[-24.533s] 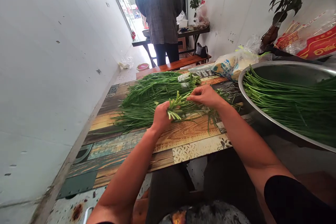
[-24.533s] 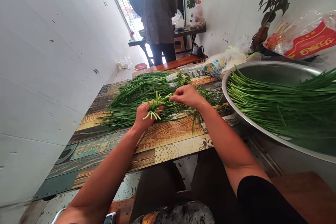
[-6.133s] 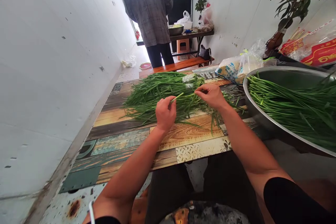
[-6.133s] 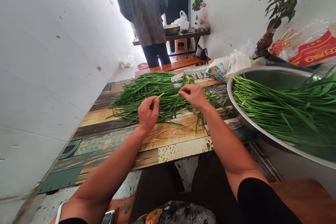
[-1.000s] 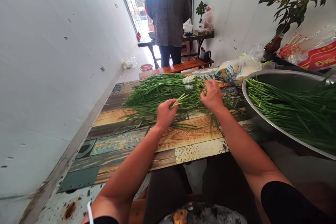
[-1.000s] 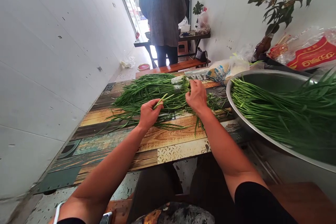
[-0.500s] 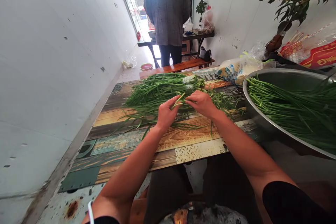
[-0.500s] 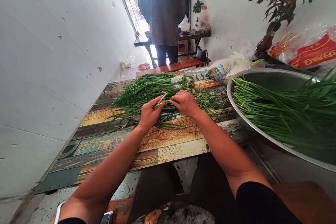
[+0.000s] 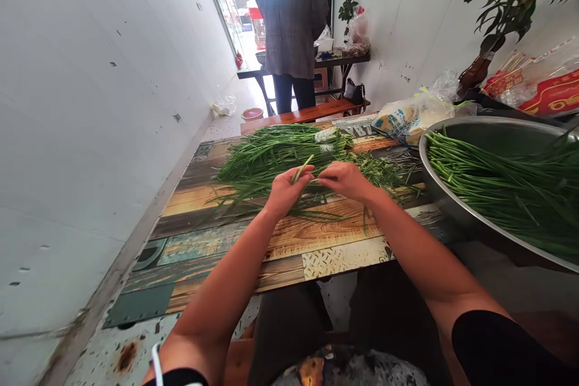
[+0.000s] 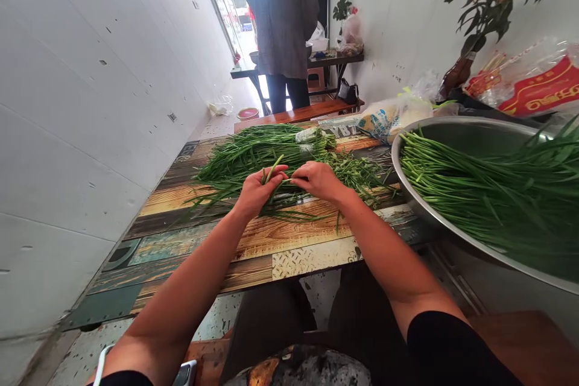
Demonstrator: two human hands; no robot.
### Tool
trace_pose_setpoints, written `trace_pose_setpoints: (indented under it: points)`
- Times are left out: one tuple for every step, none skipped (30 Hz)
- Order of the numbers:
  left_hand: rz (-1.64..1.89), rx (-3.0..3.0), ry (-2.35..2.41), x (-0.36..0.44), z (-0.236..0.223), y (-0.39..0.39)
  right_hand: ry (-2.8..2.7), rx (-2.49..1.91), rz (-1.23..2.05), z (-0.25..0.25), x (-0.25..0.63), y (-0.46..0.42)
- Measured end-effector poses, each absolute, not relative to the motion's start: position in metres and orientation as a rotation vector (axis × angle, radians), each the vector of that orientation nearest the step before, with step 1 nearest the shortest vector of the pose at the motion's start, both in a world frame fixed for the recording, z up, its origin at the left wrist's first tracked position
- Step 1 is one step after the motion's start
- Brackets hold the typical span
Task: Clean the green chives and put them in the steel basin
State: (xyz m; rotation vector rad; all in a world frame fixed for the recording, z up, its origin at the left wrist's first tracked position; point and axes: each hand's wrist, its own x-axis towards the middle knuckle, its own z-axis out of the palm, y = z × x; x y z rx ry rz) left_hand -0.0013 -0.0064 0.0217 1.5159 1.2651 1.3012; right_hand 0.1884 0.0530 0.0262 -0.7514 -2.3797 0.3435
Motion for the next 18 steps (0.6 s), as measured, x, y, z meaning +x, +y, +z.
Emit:
trace_pose_setpoints:
  points:
    - [1.267, 1.505, 1.259, -0.003, 0.021, -0.006, -2.377, -0.746, 0.381, 0.028, 0.189, 0.053]
    - [1.232, 1.5, 1.251, -0.004, 0.02, -0.005, -2.375, -0.74, 0.42, 0.03, 0.19, 0.052]
    - [1.197, 1.5, 1.239, -0.005, 0.02, -0.004, -2.374, -0.731, 0.459, 0.032, 0.191, 0.052]
    - [1.167, 1.504, 1.224, -0.005, 0.019, -0.004, -2.373, -0.723, 0.496, 0.034, 0.192, 0.051]
    - [1.146, 1.51, 1.214, -0.006, 0.018, -0.004, -2.372, -0.717, 0.53, 0.035, 0.193, 0.051]
    - [1.132, 1.515, 1.209, -0.006, 0.018, -0.004, -2.375, -0.717, 0.563, 0.037, 0.194, 0.051]
    - [1.12, 1.515, 1.21, -0.007, 0.018, -0.004, -2.382, -0.721, 0.597, 0.038, 0.196, 0.05]
    - [1.11, 1.51, 1.217, -0.007, 0.019, -0.005, -2.391, -0.73, 0.632, 0.039, 0.197, 0.05]
    - [1.099, 1.499, 1.231, -0.007, 0.019, -0.005, -2.399, -0.74, 0.665, 0.04, 0.198, 0.05]
    - [1.089, 1.484, 1.249, -0.008, 0.021, -0.006, -2.404, -0.749, 0.694, 0.041, 0.199, 0.05]
    - [1.083, 1.474, 1.27, -0.008, 0.022, -0.006, -2.404, -0.754, 0.716, 0.042, 0.199, 0.05]
    - [1.085, 1.481, 1.291, -0.008, 0.023, -0.006, -2.399, -0.756, 0.726, 0.042, 0.2, 0.05]
    - [1.098, 1.513, 1.309, -0.008, 0.024, -0.007, -2.387, -0.759, 0.718, 0.043, 0.2, 0.05]
    - [1.122, 1.57, 1.324, -0.007, 0.025, -0.007, -2.374, -0.766, 0.7, 0.043, 0.2, 0.05]
    - [1.152, 1.643, 1.334, -0.006, 0.025, -0.007, -2.357, -0.781, 0.676, 0.044, 0.199, 0.049]
    - [1.187, 1.72, 1.342, -0.005, 0.025, -0.007, -2.337, -0.806, 0.653, 0.044, 0.198, 0.048]
    - [1.223, 1.79, 1.349, -0.004, 0.024, -0.007, -2.313, -0.84, 0.636, 0.045, 0.196, 0.046]
    - [1.255, 1.848, 1.36, -0.002, 0.024, -0.007, -2.287, -0.881, 0.633, 0.045, 0.194, 0.045]
